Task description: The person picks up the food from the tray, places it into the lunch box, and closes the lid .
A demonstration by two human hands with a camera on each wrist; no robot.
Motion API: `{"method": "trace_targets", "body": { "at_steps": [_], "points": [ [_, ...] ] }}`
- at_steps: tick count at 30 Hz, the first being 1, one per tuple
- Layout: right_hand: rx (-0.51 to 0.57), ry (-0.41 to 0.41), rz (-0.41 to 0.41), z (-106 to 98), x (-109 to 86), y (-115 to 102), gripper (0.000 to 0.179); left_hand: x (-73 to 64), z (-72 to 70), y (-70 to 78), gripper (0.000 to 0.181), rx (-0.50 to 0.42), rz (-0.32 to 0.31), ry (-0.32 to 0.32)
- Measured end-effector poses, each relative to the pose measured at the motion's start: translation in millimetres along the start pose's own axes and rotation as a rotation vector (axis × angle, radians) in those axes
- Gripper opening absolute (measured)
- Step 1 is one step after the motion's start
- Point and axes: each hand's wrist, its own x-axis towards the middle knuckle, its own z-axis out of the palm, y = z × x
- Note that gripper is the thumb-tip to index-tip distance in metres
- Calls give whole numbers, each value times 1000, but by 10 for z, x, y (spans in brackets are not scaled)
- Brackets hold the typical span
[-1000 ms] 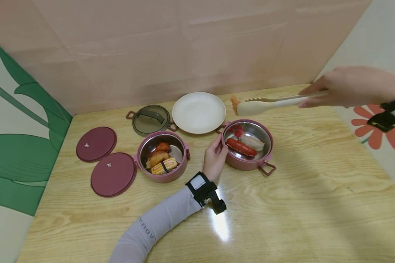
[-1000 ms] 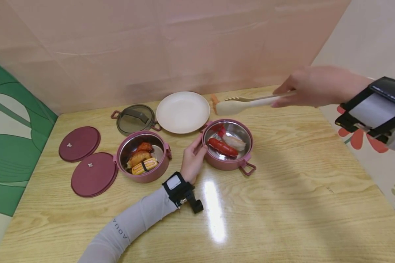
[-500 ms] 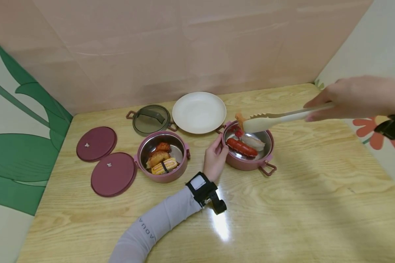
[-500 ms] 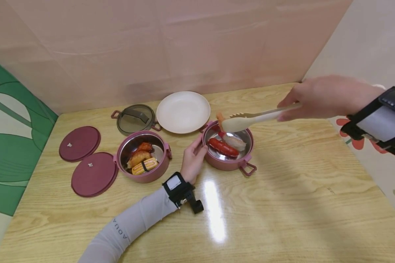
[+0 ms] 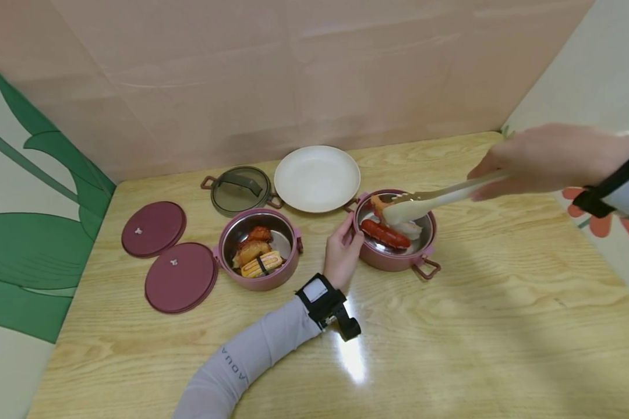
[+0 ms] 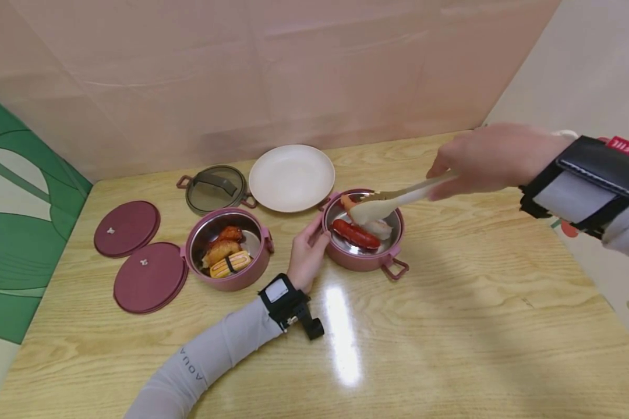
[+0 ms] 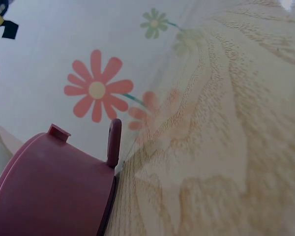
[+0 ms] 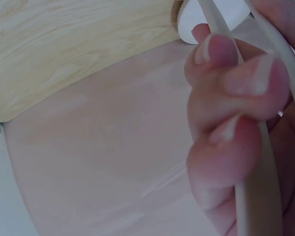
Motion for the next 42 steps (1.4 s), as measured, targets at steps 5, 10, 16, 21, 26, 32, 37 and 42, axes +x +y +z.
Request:
{"method": "trace_targets", "body": {
  "at_steps": [5, 10, 16, 21, 26, 32, 37, 42],
  "points": [
    [-45, -1, -35, -67, 82, -96, 48, -1, -4, 1, 51, -5, 6, 7],
    [-90, 0, -98, -144, 183, -182, 42, -13, -2, 18, 52, -15, 8, 3],
    [-123, -31, -133, -262, 292, -264, 37, -9, 1, 28, 51, -14, 9, 0],
    [-130, -76, -109, -355, 336, -337, 39, -5, -3, 33, 51, -7, 7, 0],
    [-101, -140, -61, -429, 329, -394, 43, -9, -8, 23, 51, -5, 8, -1],
    [-33, -174, -6, -419, 341, -349, 46, -5, -5, 21, 51, 5, 3, -3],
    [31, -170, -8, -309, 333, -280, 52, -24, -17, 3, 51, 19, 5, 0],
    [33, -144, -24, -177, 290, -224, 54, -35, -37, -23, 51, 16, 18, 2]
  ]
}}
